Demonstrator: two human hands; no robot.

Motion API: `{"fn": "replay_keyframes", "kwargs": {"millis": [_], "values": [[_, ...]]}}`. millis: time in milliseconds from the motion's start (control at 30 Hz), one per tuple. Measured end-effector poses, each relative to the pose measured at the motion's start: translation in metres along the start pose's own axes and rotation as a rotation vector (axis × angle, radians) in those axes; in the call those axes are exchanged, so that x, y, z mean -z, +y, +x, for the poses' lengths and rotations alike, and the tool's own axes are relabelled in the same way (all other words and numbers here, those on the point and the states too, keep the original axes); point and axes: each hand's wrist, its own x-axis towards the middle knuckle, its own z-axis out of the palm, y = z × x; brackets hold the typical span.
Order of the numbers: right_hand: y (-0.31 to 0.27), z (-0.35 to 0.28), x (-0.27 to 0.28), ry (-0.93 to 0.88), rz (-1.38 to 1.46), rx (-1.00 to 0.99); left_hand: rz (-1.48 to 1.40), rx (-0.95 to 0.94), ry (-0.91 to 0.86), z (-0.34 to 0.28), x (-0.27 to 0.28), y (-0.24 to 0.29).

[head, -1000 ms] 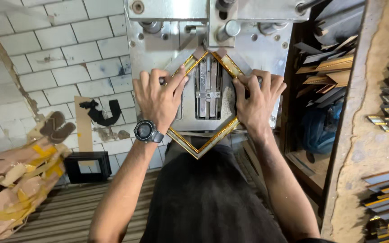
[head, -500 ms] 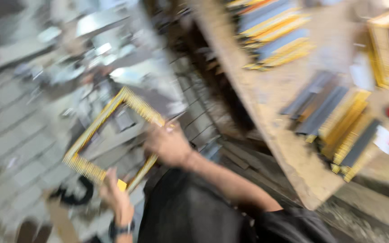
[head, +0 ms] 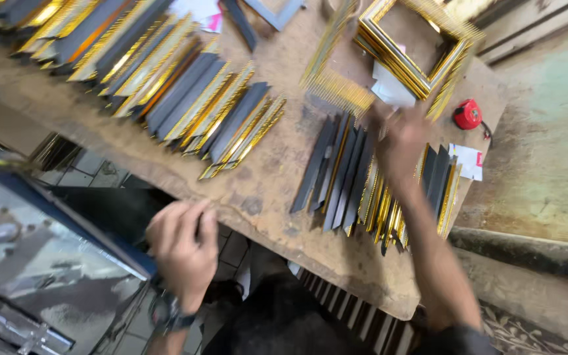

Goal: The person repeatedly picks up two pre-cut frame pieces, places them into a corner-joining machine, and presses the handles to join them. They then remove the joined corner and place it on a workbench, repeating the process with additional frame pieces.

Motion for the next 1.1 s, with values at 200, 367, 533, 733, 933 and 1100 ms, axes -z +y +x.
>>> {"fn": "replay_keyframes", "kwargs": {"millis": [200, 367, 533, 733, 933, 1100], "values": [[0.166, 0.049, -0.097, -0.121, -0.095, -0.151, 0.251, -0.278, -0.246, 0.099, -0.124, 0.031], [0.207, -0.018, -0.064, -0.112, -0.032, -0.285, 0.009, -0.098, -0.455, 0.058, -0.193, 0.041], [0.187, -0.143, 0.049, -0.118, 0.147, -0.934, -0.017, -0.018, -0.669, 0.011, -0.238, 0.086], [0.127, -0.243, 0.043, -0.406, 0.171, -1.296, -0.032, 0.004, -0.715, -0.021, -0.275, 0.124], [0.105, -0.201, 0.052, -0.481, 0.263, -1.412, -0.113, 0.027, -0.706, -0.009, -0.270, 0.123], [0.093, -0.188, 0.060, -0.444, 0.456, -1.367, -0.152, 0.008, -0.716, -0.019, -0.267, 0.118]]}}
